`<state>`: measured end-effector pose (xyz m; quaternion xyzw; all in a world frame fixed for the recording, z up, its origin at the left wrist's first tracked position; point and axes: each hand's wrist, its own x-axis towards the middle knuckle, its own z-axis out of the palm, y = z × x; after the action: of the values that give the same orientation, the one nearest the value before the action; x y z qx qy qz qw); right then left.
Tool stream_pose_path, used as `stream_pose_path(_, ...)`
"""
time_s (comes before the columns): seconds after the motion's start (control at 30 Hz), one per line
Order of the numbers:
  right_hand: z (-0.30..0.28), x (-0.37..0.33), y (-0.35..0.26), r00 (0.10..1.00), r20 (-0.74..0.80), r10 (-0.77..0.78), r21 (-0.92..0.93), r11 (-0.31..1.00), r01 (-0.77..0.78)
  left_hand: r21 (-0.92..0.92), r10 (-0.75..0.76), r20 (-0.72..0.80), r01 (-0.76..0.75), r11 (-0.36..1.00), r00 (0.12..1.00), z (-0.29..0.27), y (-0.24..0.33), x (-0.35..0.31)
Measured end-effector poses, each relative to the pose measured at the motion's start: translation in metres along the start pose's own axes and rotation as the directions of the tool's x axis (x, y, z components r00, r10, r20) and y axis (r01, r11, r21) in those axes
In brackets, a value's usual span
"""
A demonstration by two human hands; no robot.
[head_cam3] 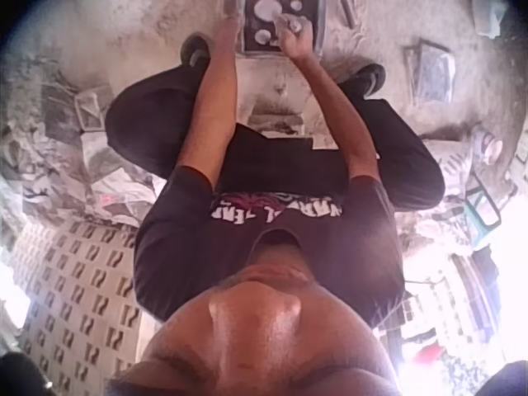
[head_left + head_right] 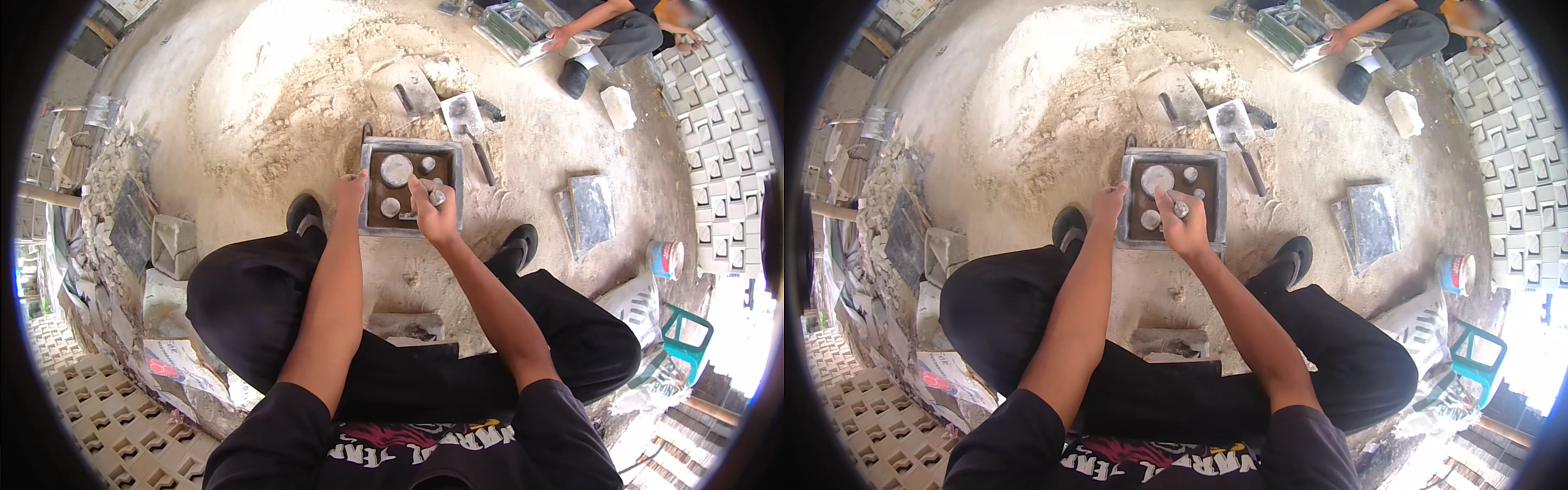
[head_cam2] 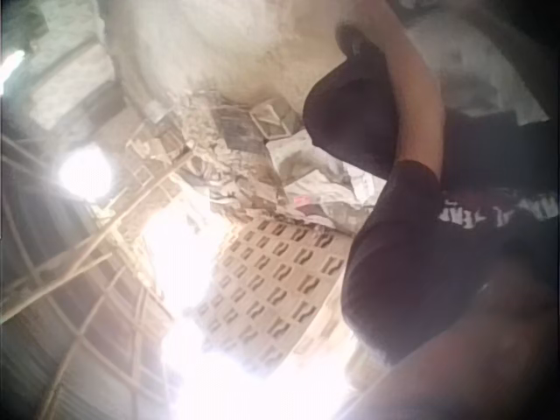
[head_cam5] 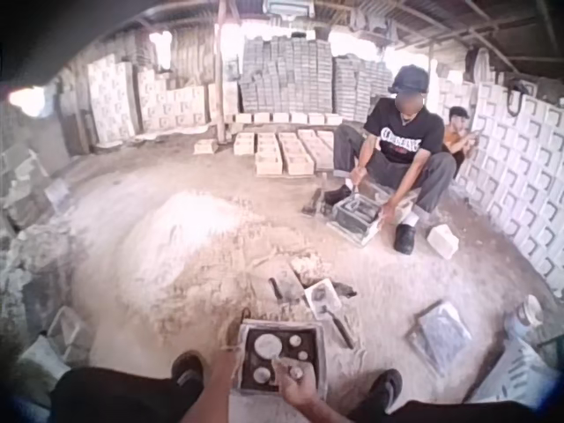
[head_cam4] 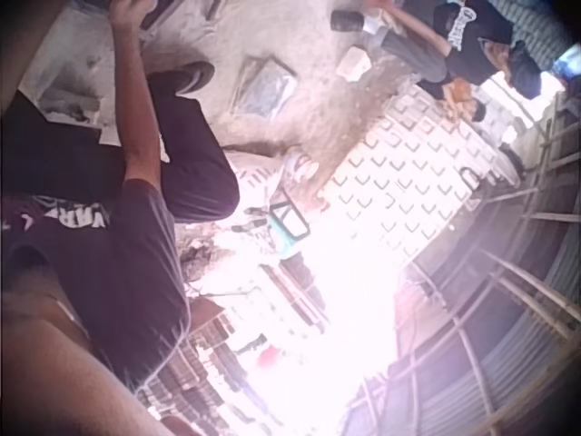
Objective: The person uses a trowel to apply mortar or concrete mix into a metal mold, presses and smooths the material into the mold compartments, and strikes the sides of the mold with the trowel handle.
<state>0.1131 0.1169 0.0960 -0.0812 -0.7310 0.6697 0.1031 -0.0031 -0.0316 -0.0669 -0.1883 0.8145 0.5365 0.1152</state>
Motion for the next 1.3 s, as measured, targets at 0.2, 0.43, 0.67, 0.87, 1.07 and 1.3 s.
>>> stream_pose_path(0.2,-0.001,-0.011,0.006,0.960,0.231,-0.156,-0.079,0.981,0.179,-0.118,-0.046,0.055,0.052,0.992,0.997,-0.009,-0.010,0.015)
stream_pose_path(0.43,-0.004,-0.006,0.007,0.996,0.082,0.021,0.153,0.988,-0.033,-0.147,-0.118,0.151,0.141,0.979,0.981,-0.015,-0.015,-0.004)
stream_pose_path(0.67,0.008,-0.012,-0.016,0.998,-0.016,-0.056,0.039,0.998,0.057,-0.041,0.133,-0.073,-0.137,0.990,0.988,-0.005,-0.014,-0.018)
stream_pose_path(0.87,0.016,-0.012,-0.027,0.996,-0.057,0.065,0.046,0.997,-0.062,-0.129,-0.076,0.083,0.087,0.988,0.994,-0.015,-0.016,-0.011)
stream_pose_path(1.07,0.039,-0.015,0.008,0.987,0.007,-0.161,-0.092,0.983,0.161,-0.237,-0.184,0.218,0.235,0.943,0.959,-0.026,-0.015,0.002)
stream_pose_path(1.3,0.066,-0.014,0.008,0.960,-0.134,-0.246,-0.199,0.956,0.217,-0.339,-0.165,0.219,0.233,0.912,0.962,-0.021,-0.008,-0.006)
